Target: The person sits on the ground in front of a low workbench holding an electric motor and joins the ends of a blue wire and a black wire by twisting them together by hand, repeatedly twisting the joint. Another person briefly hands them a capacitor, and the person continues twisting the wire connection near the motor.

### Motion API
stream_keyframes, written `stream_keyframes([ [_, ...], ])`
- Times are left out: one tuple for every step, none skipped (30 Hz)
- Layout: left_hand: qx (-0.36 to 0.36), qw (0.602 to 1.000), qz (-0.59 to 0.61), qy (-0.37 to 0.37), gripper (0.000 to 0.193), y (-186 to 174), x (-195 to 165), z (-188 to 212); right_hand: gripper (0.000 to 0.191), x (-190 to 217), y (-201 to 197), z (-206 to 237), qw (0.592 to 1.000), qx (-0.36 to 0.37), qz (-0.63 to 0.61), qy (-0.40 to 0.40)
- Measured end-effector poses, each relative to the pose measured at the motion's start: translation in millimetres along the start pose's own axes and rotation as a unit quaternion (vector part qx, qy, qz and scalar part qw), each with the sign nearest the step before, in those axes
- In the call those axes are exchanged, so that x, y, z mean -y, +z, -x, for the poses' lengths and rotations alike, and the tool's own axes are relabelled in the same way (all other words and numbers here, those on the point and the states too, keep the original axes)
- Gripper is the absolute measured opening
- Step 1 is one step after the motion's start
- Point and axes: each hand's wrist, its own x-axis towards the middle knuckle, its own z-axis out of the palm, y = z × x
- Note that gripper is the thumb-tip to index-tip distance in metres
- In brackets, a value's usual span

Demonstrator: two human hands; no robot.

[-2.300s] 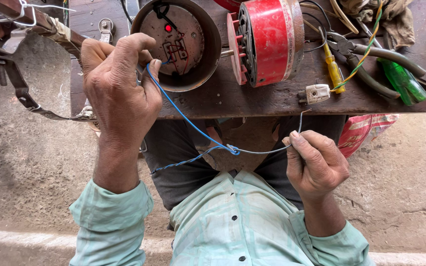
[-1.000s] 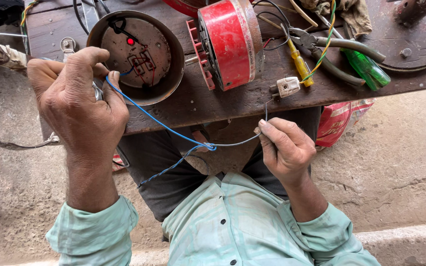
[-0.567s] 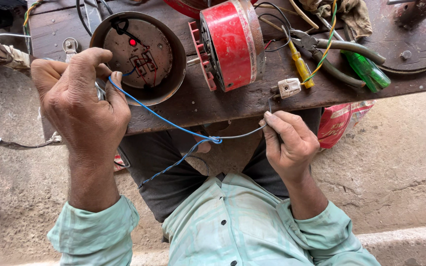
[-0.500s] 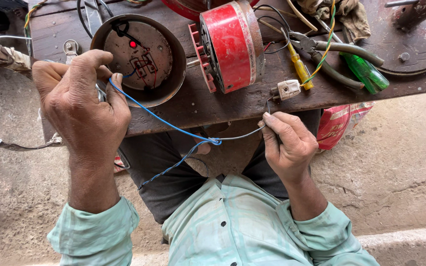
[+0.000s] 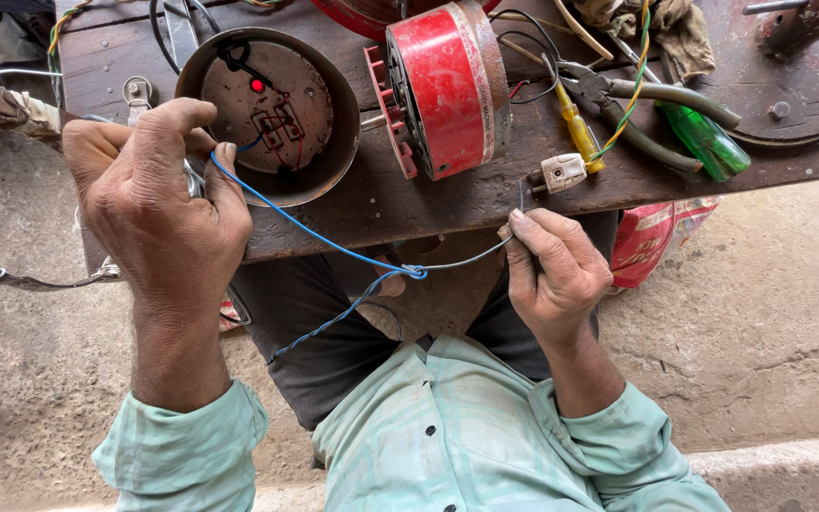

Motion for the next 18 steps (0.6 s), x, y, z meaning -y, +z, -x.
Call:
stream_keyframes([
  [-0.001, 1.000, 0.000, 0.001, 0.034, 0.1, -0.4, -0.2, 0.023, -0.2, 0.0, 0.0, 1.000, -0.002, 0.008, -0.001],
  [-0.002, 1.000, 0.000, 0.001, 0.034, 0.2, -0.7, -0.5, 0.023, -0.5, 0.4, -0.1, 1.000, -0.001, 0.014, 0.003],
  [-0.002, 1.000, 0.004, -0.001, 0.034, 0.2, -1.1, -0.7, 0.023, -0.8, 0.7, -0.2, 1.000, 0.001, 0.019, 0.006],
  [-0.002, 1.000, 0.004, -0.002, 0.034, 0.3, -1.3, -0.9, 0.023, -0.7, 1.1, -0.2, 1.000, 0.004, 0.024, 0.011],
  [-0.002, 1.000, 0.005, -0.002, 0.034, 0.2, -1.3, -0.9, 0.023, -0.6, 0.8, 0.0, 1.000, 0.004, 0.022, 0.010],
  [-0.005, 1.000, 0.002, -0.001, 0.034, 0.4, -1.1, -1.2, 0.023, -0.6, 0.4, -0.2, 1.000, 0.005, 0.020, 0.008],
  [-0.004, 1.000, 0.000, 0.000, 0.034, 0.0, -0.6, -1.2, 0.023, -0.3, 0.6, 0.0, 1.000, 0.007, 0.016, 0.007],
  [-0.003, 1.000, -0.002, 0.000, 0.034, -0.2, 0.0, -1.2, 0.023, 0.0, 0.8, 0.3, 1.000, 0.006, 0.011, 0.009],
  [-0.001, 1.000, -0.001, 0.000, 0.034, 0.1, 0.5, -1.3, 0.023, -0.1, 0.9, 0.1, 1.000, 0.005, 0.007, 0.010],
  [-0.001, 1.000, -0.001, 0.001, 0.034, 0.4, 0.9, -1.2, 0.023, -0.7, 1.0, -0.4, 1.000, 0.003, 0.004, 0.009],
  [-0.001, 1.000, -0.001, 0.003, 0.034, 0.9, 1.2, -1.5, 0.024, -1.1, 1.4, -0.8, 1.000, 0.002, 0.009, 0.010],
  [-0.002, 1.000, -0.002, 0.005, 0.035, 1.0, 1.2, -1.2, 0.024, -1.7, 2.1, -1.1, 1.000, 0.002, 0.013, 0.011],
  [-0.004, 1.000, -0.002, 0.006, 0.035, 1.5, 1.2, -1.9, 0.024, -2.5, 2.2, -1.6, 1.000, 0.001, 0.018, 0.012],
  [-0.006, 1.000, -0.003, 0.008, 0.035, 1.7, 0.9, -2.3, 0.024, -3.4, 2.1, -1.8, 1.000, 0.002, 0.021, 0.012],
  [-0.007, 1.000, -0.005, 0.009, 0.035, 1.9, 0.6, -3.3, 0.024, -3.9, 1.9, -1.9, 1.000, 0.004, 0.022, 0.012],
  [-0.005, 1.000, -0.004, 0.008, 0.035, 1.5, 0.2, -3.8, 0.024, -4.1, 1.8, -1.4, 1.000, 0.006, 0.024, 0.013],
  [-0.004, 1.000, -0.003, 0.007, 0.035, 1.2, -0.3, -4.6, 0.024, -4.3, 1.8, -1.2, 1.000, 0.006, 0.020, 0.015],
  [-0.002, 1.000, 0.000, 0.006, 0.035, 1.0, -0.7, -5.3, 0.024, -4.6, 1.8, -1.2, 1.000, 0.004, 0.017, 0.017],
])
